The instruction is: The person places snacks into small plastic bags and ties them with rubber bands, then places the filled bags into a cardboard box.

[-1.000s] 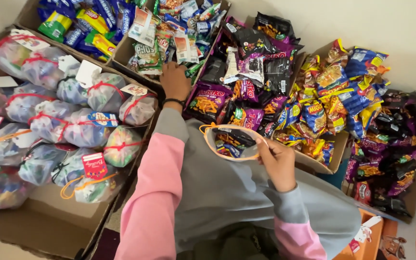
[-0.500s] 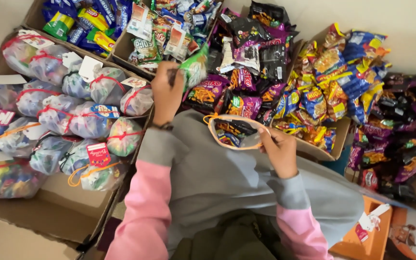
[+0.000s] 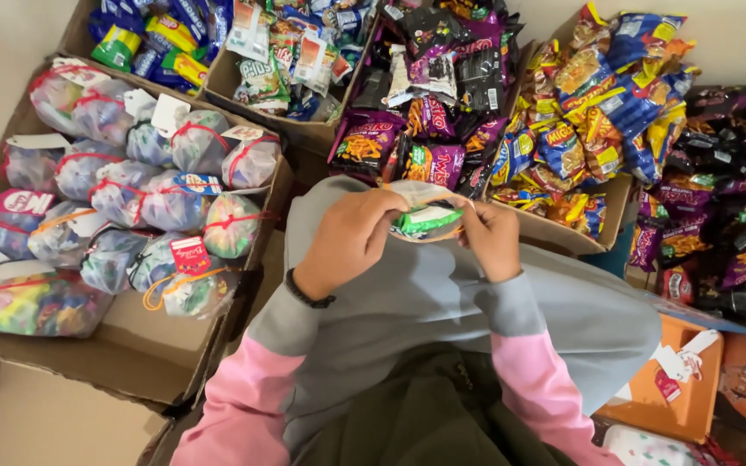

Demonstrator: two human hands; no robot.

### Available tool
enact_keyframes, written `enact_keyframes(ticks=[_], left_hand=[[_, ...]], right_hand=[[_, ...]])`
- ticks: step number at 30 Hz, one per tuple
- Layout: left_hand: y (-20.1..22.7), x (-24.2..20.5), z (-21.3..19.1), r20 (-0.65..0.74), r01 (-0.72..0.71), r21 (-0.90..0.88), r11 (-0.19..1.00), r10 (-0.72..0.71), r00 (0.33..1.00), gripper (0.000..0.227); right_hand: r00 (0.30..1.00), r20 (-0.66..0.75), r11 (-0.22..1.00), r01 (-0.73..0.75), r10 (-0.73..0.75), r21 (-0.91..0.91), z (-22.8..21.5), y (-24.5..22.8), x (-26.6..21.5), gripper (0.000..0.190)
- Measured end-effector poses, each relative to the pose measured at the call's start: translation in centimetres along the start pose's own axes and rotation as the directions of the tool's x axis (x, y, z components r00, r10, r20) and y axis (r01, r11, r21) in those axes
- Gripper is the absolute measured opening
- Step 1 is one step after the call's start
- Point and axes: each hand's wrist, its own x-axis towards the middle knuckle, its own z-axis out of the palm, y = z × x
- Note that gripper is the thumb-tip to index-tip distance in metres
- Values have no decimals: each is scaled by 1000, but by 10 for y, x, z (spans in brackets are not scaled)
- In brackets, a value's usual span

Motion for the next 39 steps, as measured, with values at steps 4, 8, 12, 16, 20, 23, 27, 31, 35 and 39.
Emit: enact_keyframes(ticks=[4,8,12,16,20,23,27,31,35,39], left_hand=[[10,-1,-5,-11,16,-74,997,-17,1000,17],[11,-4,1,-80,-6,-87,996,-1,997,21],[-6,-13,27,5,-56,102,993,56,998,26],[-10,-12,39,31,-58,300,952,50,998,27],[-10,-5,35,-41,13,313,950,0,999,14],[-8,-10,32,-62,5,362,932,18,998,9],[-14,-28,43,-41,-48,346,937,66,997,13],[-11,-38,54,-56,-1,228,974,14,998,15],[1,-28,52,87,192,222,956,-215,973,17],[-24,-26,73,221,239,330,913,-321,921,25]], right_hand=[[1000,-3,1000,0,0,5,2,-18,-5,27],[1000,0,999,-8,8,41,4,-12,-5,37],[1000,14,998,-10,9,55,9,0,-6,40],[1000,3,994,-31,31,102,5,8,-6,41],[994,-10,971,-104,108,217,5,-37,-21,40],[991,-16,963,-122,129,242,5,-45,-25,40],[983,-15,940,-173,186,294,7,4,-6,36],[977,-23,936,-195,211,294,5,26,1,40],[983,-36,947,-162,179,277,7,3,-12,37],[987,-47,964,-142,156,227,9,-36,-25,35]])
